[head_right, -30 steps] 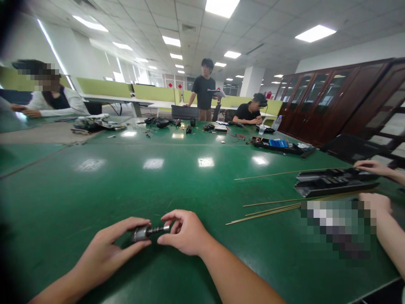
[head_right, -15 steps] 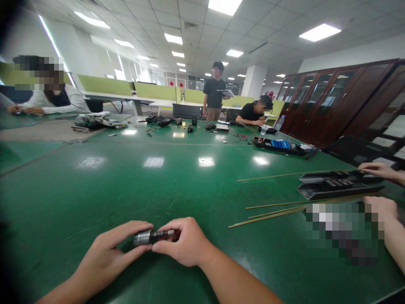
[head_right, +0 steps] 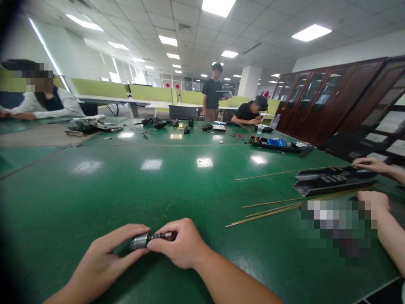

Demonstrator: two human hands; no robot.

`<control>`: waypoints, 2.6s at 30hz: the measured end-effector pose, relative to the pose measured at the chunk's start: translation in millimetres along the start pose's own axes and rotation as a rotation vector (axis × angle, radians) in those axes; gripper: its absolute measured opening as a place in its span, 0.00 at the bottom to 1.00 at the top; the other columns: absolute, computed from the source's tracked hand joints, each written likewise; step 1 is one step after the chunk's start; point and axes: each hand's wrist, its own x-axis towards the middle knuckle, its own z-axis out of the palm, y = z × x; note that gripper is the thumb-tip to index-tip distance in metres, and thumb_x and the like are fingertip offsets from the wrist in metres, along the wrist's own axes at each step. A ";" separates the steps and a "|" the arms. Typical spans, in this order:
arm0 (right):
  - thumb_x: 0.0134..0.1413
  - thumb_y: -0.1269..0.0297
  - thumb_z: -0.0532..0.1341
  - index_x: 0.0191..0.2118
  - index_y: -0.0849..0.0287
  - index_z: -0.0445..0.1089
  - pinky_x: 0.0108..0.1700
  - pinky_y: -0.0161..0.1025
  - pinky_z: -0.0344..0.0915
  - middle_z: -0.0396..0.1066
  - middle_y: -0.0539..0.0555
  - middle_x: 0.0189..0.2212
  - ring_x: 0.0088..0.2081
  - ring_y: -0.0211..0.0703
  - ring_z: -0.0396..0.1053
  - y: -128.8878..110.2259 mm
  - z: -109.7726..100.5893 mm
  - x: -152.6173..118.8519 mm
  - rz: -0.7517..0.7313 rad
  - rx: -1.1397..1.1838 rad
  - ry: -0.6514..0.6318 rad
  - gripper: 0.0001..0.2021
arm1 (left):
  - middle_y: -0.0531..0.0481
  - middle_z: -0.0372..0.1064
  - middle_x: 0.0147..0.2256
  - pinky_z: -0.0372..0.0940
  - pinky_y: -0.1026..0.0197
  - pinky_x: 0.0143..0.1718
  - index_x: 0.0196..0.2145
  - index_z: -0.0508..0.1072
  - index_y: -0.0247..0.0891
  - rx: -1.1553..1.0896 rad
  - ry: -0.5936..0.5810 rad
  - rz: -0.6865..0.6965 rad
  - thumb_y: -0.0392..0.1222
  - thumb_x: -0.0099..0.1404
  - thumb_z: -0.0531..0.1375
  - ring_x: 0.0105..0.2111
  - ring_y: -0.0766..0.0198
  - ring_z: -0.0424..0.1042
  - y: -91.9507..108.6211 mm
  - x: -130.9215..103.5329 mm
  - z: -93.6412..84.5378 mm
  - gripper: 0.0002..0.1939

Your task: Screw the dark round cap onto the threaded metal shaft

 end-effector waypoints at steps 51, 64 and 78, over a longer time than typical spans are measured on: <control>0.50 0.61 0.70 0.36 0.60 0.82 0.29 0.34 0.55 0.70 0.49 0.24 0.26 0.37 0.61 -7.5 -2.3 -0.5 -0.044 -0.051 0.045 0.09 | 0.53 0.76 0.45 0.72 0.64 0.47 0.51 0.71 0.47 -0.014 0.014 -0.034 0.45 0.63 0.68 0.44 0.63 0.77 -2.8 -2.0 -3.1 0.19; 0.49 0.61 0.70 0.36 0.60 0.82 0.29 0.34 0.57 0.71 0.50 0.24 0.27 0.37 0.61 -11.2 -3.0 -0.5 -0.035 -0.051 0.056 0.09 | 0.48 0.76 0.45 0.72 0.62 0.48 0.51 0.71 0.44 -0.033 -0.009 -0.032 0.43 0.64 0.67 0.45 0.60 0.77 -0.7 -2.0 -6.4 0.18; 0.49 0.62 0.70 0.36 0.60 0.83 0.31 0.34 0.58 0.73 0.50 0.25 0.27 0.38 0.63 -11.5 -3.6 -0.8 -0.044 -0.080 0.058 0.09 | 0.52 0.76 0.45 0.71 0.65 0.49 0.51 0.72 0.46 -0.017 0.018 -0.005 0.43 0.63 0.68 0.45 0.63 0.77 -0.1 -0.3 -7.2 0.19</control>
